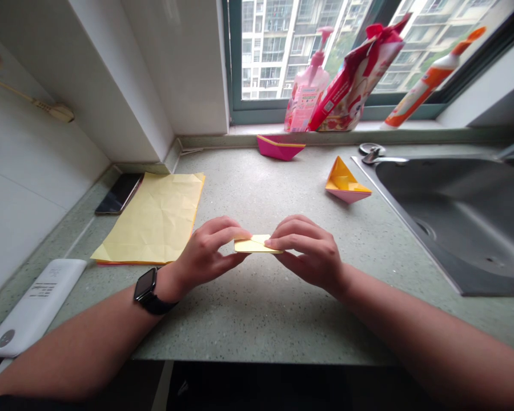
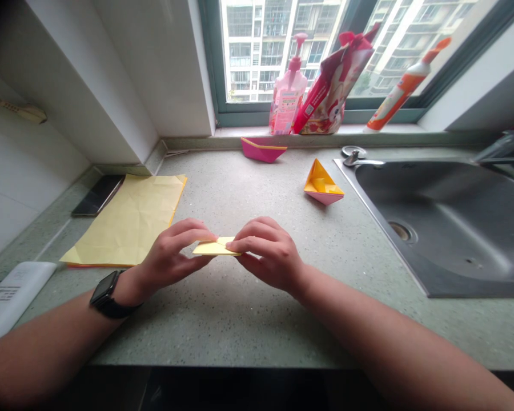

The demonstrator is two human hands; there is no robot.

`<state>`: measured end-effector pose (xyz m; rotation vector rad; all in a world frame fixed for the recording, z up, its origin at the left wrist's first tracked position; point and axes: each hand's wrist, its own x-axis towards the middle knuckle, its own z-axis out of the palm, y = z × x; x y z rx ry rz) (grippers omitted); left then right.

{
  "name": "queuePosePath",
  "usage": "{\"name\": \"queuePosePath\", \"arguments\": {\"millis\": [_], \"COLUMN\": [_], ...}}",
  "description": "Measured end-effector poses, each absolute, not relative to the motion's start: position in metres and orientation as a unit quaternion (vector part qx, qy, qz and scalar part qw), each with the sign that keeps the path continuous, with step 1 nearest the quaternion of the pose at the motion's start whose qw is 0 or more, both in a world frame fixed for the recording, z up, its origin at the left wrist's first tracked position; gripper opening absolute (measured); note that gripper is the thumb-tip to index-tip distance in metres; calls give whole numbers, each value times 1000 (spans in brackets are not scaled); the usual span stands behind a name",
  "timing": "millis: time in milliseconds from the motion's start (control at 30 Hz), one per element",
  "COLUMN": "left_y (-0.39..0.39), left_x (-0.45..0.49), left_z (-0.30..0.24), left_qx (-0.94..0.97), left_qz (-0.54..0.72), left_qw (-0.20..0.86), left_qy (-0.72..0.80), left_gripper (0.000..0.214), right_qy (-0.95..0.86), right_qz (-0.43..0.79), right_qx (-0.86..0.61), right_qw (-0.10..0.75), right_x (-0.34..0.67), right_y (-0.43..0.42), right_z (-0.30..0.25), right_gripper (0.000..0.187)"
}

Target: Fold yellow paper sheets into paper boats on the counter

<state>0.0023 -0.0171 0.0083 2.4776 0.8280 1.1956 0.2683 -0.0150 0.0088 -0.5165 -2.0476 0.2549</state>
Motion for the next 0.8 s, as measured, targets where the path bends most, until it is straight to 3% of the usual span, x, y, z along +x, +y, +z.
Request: {"name": "queuePosePath", "arguments": {"millis": [300,800], "left_y": [-17,-9], "left_x": [-2,-6], "left_z": [8,8], "left_qx": [863,850], "left_qz": [424,443], "left_qw": [33,54], "left_qy": [271,279], "left_gripper": [7,4], "right_qy": [-848,-835], "right_qz": [67,67], "right_qx": [-204,-224], "right_qw": [484,498], "right_x": [268,276], "right_y": [-16,-7], "right_z": [8,9], "right_gripper": [26,18]}}
